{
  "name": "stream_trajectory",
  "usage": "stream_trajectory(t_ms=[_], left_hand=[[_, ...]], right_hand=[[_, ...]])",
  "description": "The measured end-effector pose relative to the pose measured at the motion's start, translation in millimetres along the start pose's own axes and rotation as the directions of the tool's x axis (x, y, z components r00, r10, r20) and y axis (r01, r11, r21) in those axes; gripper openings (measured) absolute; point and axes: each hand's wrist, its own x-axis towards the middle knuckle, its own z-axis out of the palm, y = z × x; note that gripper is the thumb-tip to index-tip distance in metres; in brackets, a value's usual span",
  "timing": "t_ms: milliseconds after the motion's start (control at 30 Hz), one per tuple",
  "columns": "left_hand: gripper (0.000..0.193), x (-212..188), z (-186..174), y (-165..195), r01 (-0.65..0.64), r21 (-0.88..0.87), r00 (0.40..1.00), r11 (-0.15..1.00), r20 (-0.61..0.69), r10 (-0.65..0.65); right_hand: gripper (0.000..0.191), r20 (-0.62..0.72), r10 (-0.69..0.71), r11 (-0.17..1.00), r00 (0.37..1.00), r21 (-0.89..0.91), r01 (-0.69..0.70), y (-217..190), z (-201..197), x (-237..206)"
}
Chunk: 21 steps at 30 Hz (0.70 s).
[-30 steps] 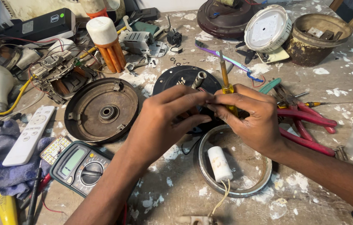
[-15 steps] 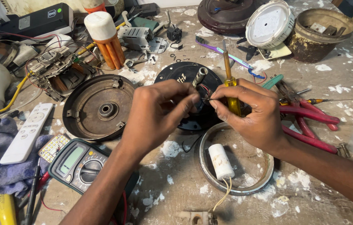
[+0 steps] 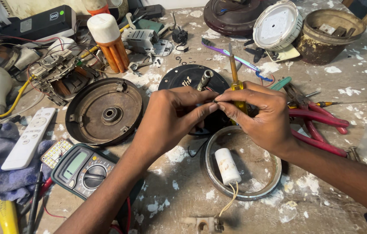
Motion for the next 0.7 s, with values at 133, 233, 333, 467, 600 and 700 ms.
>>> stream_trajectory(t_ms=[133,233,333,467,600,700], left_hand=[[0.026,2,8,-1,0.19,-0.175,0.976,0.966,-0.071,-0.205],[0.025,1,17,-2,0.165,-0.194,0.956,0.967,-0.21,-0.206],[0.021,1,23,-2,-0.031,-0.164,0.94,0.986,-0.34,-0.027],[0.019,4,26,2,0.11,-0.251,0.94,0.962,-0.288,-0.182],[0.019,7,29,7,0.026,-0.186,0.986,0.982,-0.155,-0.055],[0.02,9,34,9,0.073,-0.013,0.994,0.997,-0.077,-0.074]], right_hand=[[0.02,0.02,0.093,0.995,0.995,-0.041,-0.092,-1,1,1],[0.019,0.015,0.052,0.999,0.999,0.005,-0.053,-4,1,2],[0.017,0.008,-0.025,1.0,1.0,0.014,0.024,-5,-5,7],[0.032,0.024,0.154,0.987,0.988,0.052,-0.155,3,-22,23],[0.046,0.124,0.42,0.891,0.899,-0.243,-0.383,23,-46,36],[0.032,0.187,0.303,0.881,0.934,-0.429,-0.2,40,-53,38]])
